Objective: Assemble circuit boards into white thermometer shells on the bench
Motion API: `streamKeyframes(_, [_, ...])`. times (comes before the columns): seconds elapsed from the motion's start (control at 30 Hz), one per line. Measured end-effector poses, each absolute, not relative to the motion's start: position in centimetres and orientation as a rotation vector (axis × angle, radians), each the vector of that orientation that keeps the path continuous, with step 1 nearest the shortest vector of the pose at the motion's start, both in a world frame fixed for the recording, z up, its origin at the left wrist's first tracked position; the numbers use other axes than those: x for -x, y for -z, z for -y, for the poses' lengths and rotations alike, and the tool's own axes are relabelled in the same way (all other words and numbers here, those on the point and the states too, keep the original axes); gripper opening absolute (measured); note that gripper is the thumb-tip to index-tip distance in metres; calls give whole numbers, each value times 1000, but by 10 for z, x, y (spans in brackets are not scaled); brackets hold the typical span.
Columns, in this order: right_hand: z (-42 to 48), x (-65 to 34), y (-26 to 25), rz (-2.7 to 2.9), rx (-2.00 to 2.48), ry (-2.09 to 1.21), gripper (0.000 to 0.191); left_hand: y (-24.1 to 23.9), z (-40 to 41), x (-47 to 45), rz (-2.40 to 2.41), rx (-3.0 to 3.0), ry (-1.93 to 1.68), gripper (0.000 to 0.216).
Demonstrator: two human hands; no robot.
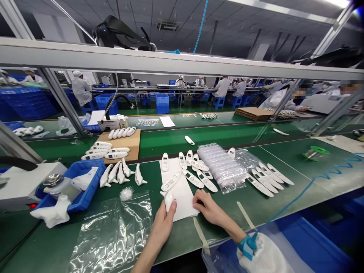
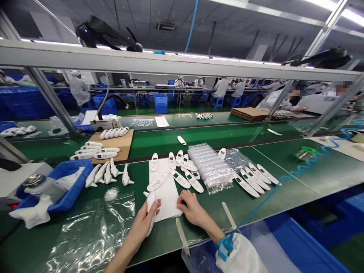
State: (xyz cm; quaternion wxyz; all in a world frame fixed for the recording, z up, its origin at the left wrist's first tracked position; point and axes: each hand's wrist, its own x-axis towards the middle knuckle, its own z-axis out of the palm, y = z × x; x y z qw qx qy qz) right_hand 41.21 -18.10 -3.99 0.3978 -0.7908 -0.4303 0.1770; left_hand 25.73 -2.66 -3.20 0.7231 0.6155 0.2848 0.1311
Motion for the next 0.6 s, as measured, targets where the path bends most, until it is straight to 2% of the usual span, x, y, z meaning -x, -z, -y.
streamKeyframes(0.2, [185, -401, 7, 830, 1719, -370, 26, 10, 26, -248, -591, -1369, -307, 57])
streamKeyframes(0.33, [164, -343, -37, 1047, 1584, -540, 23, -7, 30, -230, -560, -1033, -267, 59])
streamKeyframes(0.43, [140, -307, -51, 1203, 1534, -696, 21, -11, 34, -215, -610, -827, -263, 54])
streamKeyframes(0.6, [111, -292, -42, 1297, 1682, -530, 18, -10, 37, -194, -721, -734, -287, 54])
